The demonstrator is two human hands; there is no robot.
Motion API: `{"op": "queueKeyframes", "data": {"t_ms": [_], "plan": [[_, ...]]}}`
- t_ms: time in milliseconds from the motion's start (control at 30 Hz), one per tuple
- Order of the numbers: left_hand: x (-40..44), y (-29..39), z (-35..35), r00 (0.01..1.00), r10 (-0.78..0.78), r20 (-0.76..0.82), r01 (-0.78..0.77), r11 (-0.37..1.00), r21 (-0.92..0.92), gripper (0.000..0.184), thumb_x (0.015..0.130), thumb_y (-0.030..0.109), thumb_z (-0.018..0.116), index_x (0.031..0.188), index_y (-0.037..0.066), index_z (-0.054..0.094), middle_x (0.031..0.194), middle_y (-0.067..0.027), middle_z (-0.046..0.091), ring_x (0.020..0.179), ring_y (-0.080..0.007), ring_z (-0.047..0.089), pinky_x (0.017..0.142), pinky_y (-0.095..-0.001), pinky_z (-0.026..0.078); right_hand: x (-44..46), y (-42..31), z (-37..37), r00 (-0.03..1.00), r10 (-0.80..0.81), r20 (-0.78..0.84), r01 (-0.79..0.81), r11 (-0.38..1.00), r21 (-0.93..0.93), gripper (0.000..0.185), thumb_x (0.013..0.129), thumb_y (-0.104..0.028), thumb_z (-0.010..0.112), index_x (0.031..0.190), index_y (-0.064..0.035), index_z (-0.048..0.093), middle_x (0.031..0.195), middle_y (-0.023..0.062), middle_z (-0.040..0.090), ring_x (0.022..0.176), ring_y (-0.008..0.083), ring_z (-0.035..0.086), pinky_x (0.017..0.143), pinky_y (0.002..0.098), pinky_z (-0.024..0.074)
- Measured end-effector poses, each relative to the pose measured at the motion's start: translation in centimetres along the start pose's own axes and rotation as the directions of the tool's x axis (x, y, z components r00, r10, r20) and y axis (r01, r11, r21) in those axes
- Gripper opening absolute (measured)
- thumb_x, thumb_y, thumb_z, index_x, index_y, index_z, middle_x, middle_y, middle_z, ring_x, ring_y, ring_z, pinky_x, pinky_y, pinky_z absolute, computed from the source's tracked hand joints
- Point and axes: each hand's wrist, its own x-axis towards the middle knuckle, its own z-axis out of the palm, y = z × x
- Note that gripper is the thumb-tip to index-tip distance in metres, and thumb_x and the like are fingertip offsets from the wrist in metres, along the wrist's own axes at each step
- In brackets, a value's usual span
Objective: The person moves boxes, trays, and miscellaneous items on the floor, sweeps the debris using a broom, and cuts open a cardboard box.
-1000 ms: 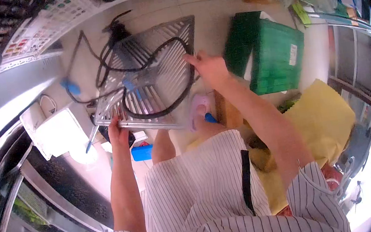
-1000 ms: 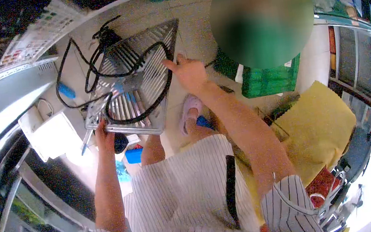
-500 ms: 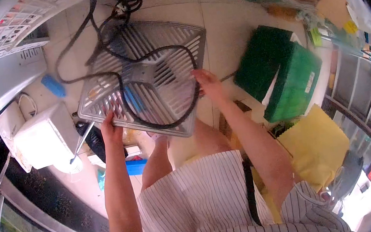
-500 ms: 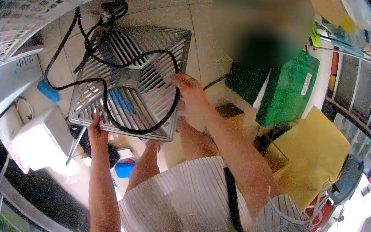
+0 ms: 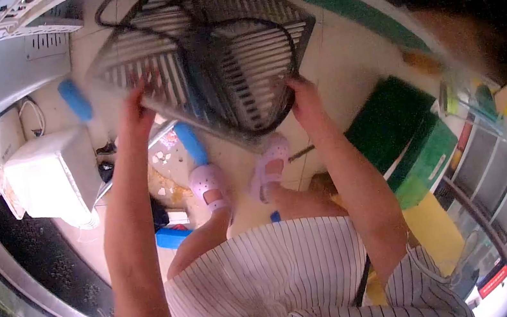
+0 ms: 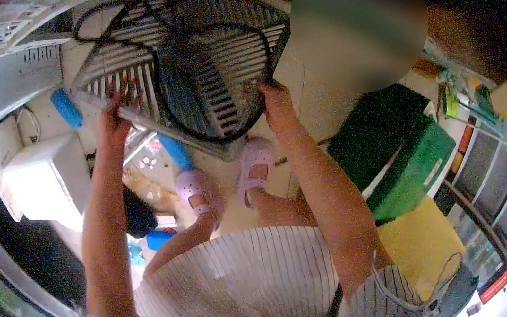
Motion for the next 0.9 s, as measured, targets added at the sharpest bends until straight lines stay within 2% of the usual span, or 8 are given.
{"op": "queueKeyframes", "data": {"t_ms": [400, 467, 533, 667, 767, 800, 833, 900], "plan": [[7.6, 2.2, 2.5, 0.993, -0.041, -0.108, 0.073, 0.947, 0.312, 0.037, 0.075, 0.035, 0.043, 0.102, 0.01, 0.043, 0.102, -0.0098, 0.045, 0.092, -0.0233, 0.045, 0.078, -0.0414, 0.037, 16.9, -0.9, 8.4, 0.94, -0.244, -0.238, 0.225, 0.969, -0.103, 0.026, 0.079, -0.017, 0.036, 0.097, 0.0005, 0.043, 0.088, 0.0106, 0.051, 0.076, 0.0221, 0.05, 0.067, 0.0327, 0.041], [7.0, 1.6, 3.4, 0.957, -0.099, -0.271, 0.186, 0.93, 0.316, 0.048, 0.075, 0.039, 0.043, 0.109, 0.006, 0.037, 0.103, -0.0127, 0.043, 0.094, -0.0228, 0.042, 0.078, -0.0389, 0.037, 12.1, -2.3, 15.4, 0.999, -0.004, 0.039, -0.013, 0.906, 0.422, 0.036, 0.079, -0.023, 0.026, 0.108, -0.007, 0.04, 0.112, 0.0023, 0.04, 0.101, 0.0167, 0.037, 0.085, 0.0292, 0.0286], [6.9, 1.1, 3.0, 0.985, -0.092, -0.149, 0.139, 0.928, 0.345, 0.054, 0.072, 0.041, 0.047, 0.11, 0.004, 0.034, 0.103, -0.0139, 0.043, 0.093, -0.0229, 0.042, 0.077, -0.0368, 0.038, 13.6, -1.4, 18.7, 0.974, -0.187, 0.131, 0.162, 0.97, 0.18, 0.036, 0.079, -0.024, 0.027, 0.108, -0.0064, 0.04, 0.111, 0.0036, 0.04, 0.1, 0.0181, 0.038, 0.085, 0.0295, 0.0293], [4.4, 1.8, 3.4, 0.967, -0.066, -0.245, 0.153, 0.922, 0.355, 0.05, 0.073, 0.039, 0.048, 0.108, 0.005, 0.037, 0.1, -0.0119, 0.045, 0.089, -0.0208, 0.044, 0.075, -0.0339, 0.039, 19.9, 1.2, 21.0, 0.513, -0.604, 0.61, 0.855, 0.293, -0.428, 0.037, 0.078, -0.026, 0.032, 0.107, -0.0043, 0.041, 0.11, 0.0087, 0.041, 0.099, 0.0235, 0.039, 0.083, 0.031, 0.0321], [1.1, 3.1, 0.5, 0.981, 0.007, -0.196, 0.103, 0.832, 0.545, 0.045, 0.074, 0.036, 0.047, 0.106, 0.005, 0.039, 0.097, -0.0095, 0.047, 0.086, -0.0182, 0.046, 0.072, -0.0318, 0.039, 28.0, 2.0, 22.1, 0.43, -0.553, 0.714, 0.89, 0.127, -0.438, 0.037, 0.078, -0.027, 0.035, 0.106, -0.0021, 0.038, 0.11, 0.0128, 0.04, 0.097, 0.0283, 0.041, 0.082, 0.0385, 0.0327], [-0.1, 3.6, -0.7, 0.98, 0.016, -0.199, 0.093, 0.845, 0.527, 0.045, 0.074, 0.036, 0.047, 0.106, 0.005, 0.039, 0.097, -0.0095, 0.047, 0.086, -0.0182, 0.046, 0.072, -0.0318, 0.039, 22.9, -0.5, 25.0, 0.734, -0.242, 0.634, 0.536, 0.78, -0.322, 0.038, 0.078, -0.025, 0.033, 0.107, 0.0003, 0.033, 0.113, 0.0127, 0.036, 0.099, 0.0323, 0.038, 0.081, 0.0417, 0.0328], [-1.4, 4.2, -1.8, 0.976, 0.018, -0.218, 0.114, 0.808, 0.578, 0.042, 0.074, 0.034, 0.046, 0.104, 0.005, 0.041, 0.093, -0.0082, 0.049, 0.083, -0.0168, 0.047, 0.07, -0.0293, 0.039, 18.9, -2.3, 27.8, 0.745, 0.207, 0.635, -0.166, 0.978, -0.124, 0.039, 0.078, -0.022, 0.032, 0.108, 0.0027, 0.028, 0.116, 0.0126, 0.032, 0.101, 0.0363, 0.034, 0.081, 0.0449, 0.0329], [-4.0, 4.8, -4.2, 0.966, 0.028, -0.256, 0.139, 0.778, 0.612, 0.039, 0.075, 0.032, 0.046, 0.102, 0.004, 0.043, 0.089, -0.007, 0.051, 0.08, -0.0153, 0.049, 0.068, -0.0268, 0.039, 16.9, -3.2, 31.4, 0.657, 0.111, 0.746, 0.1, 0.967, -0.233, 0.04, 0.081, -0.024, 0.027, 0.111, 0.0018, 0.023, 0.117, 0.0114, 0.031, 0.102, 0.0346, 0.034, 0.084, 0.0445, 0.0296]]}}
